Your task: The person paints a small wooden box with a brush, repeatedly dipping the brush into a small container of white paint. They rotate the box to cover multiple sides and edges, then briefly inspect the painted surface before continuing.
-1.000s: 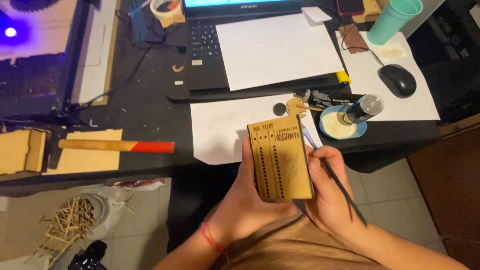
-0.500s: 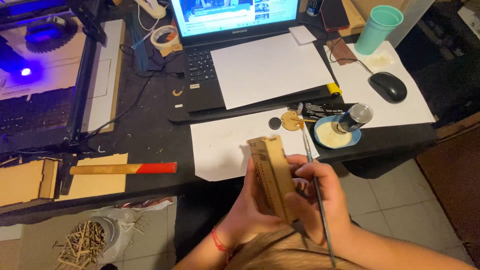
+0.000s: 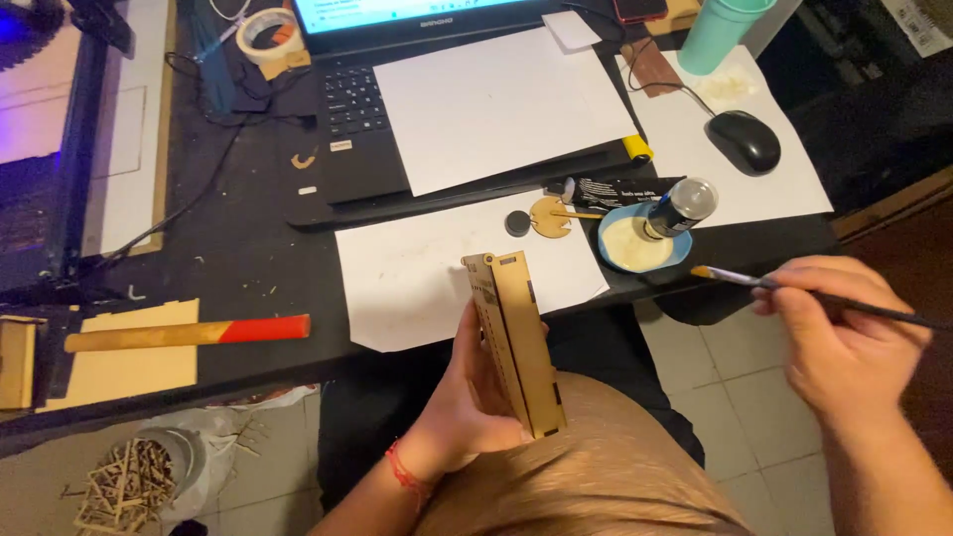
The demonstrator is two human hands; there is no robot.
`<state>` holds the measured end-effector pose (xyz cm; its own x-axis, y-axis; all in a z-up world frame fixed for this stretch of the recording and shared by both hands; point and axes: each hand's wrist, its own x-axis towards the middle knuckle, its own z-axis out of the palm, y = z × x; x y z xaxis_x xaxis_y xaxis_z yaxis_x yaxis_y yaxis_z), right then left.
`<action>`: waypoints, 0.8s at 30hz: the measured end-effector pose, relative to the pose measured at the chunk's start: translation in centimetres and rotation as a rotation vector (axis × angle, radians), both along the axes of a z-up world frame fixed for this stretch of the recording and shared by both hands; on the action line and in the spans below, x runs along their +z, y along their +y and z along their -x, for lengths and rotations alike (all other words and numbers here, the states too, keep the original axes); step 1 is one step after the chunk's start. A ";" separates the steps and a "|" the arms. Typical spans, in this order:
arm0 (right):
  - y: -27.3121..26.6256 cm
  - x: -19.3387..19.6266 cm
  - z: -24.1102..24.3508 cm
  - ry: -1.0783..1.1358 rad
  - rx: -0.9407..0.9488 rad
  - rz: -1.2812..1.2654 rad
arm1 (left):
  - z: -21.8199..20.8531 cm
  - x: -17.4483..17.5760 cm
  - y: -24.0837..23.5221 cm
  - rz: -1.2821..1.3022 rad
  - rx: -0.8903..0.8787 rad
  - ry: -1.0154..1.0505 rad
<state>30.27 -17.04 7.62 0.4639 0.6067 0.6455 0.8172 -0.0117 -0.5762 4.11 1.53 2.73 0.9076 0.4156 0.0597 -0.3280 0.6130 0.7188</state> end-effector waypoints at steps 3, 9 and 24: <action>0.4 -1.4 -0.6 0.036 -0.028 -0.026 | -0.4 0.2 0.0 -0.051 0.016 -0.043; 2.0 -1.2 -0.2 0.233 -0.198 0.044 | 0.0 0.4 0.2 -0.094 -0.042 0.141; 2.7 -3.2 -2.9 0.039 -0.056 0.242 | -6.4 -0.2 1.0 -0.004 0.006 0.066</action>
<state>33.17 -14.38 4.44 0.5232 0.7137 0.4656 0.7884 -0.1980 -0.5824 10.51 2.57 2.52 0.9073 0.4205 0.0014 -0.2831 0.6083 0.7415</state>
